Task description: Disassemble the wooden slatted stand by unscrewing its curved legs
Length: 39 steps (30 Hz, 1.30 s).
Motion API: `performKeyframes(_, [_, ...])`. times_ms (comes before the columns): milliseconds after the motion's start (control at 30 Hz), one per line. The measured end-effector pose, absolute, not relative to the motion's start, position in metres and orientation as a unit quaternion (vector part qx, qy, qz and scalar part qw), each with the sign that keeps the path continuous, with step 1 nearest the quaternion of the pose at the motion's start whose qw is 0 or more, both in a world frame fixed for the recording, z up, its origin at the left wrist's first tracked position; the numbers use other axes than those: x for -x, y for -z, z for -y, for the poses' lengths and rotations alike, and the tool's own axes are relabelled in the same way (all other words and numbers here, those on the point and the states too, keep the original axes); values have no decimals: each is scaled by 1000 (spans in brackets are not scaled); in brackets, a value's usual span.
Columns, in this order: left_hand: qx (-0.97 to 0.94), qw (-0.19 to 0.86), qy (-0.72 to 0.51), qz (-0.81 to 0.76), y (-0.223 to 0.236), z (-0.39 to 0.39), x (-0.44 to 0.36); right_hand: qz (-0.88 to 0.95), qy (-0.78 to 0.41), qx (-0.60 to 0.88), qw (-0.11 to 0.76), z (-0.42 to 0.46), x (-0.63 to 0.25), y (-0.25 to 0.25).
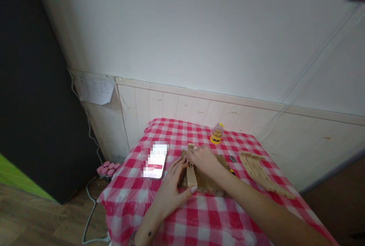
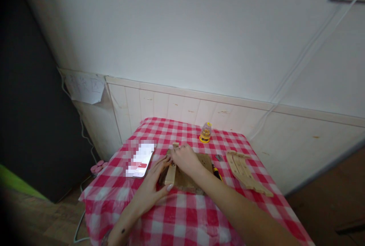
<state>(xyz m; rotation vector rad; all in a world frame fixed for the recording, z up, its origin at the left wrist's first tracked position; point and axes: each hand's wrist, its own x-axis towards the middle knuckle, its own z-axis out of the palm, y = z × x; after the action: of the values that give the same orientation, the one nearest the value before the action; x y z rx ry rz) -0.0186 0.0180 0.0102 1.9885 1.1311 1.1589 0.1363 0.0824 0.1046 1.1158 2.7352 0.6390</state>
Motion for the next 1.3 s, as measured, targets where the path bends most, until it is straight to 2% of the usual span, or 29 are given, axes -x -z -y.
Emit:
performKeyframes(367, [-740,281,-443,-420,-10,-19,19,-937,-195,-286,48,-91,-153,-102])
performKeyframes(567, [-739,283,-438,-425,-11,-17,19,-964,-159,-211,9,-97,-161,-105])
performKeyframes(833, [-739,288,-436,-426,-12,-17,19,-918,-177,-348,60,-90,-152,-110])
performKeyframes(1133, [-737,291,-444,-419,-14,-17,19,-917,-144,-367,63,-87,-144,-113])
performKeyframes(1300, [-738,292,-439,-422,-16,-16,19,-902,-123,-410,61,-88,-160,-138])
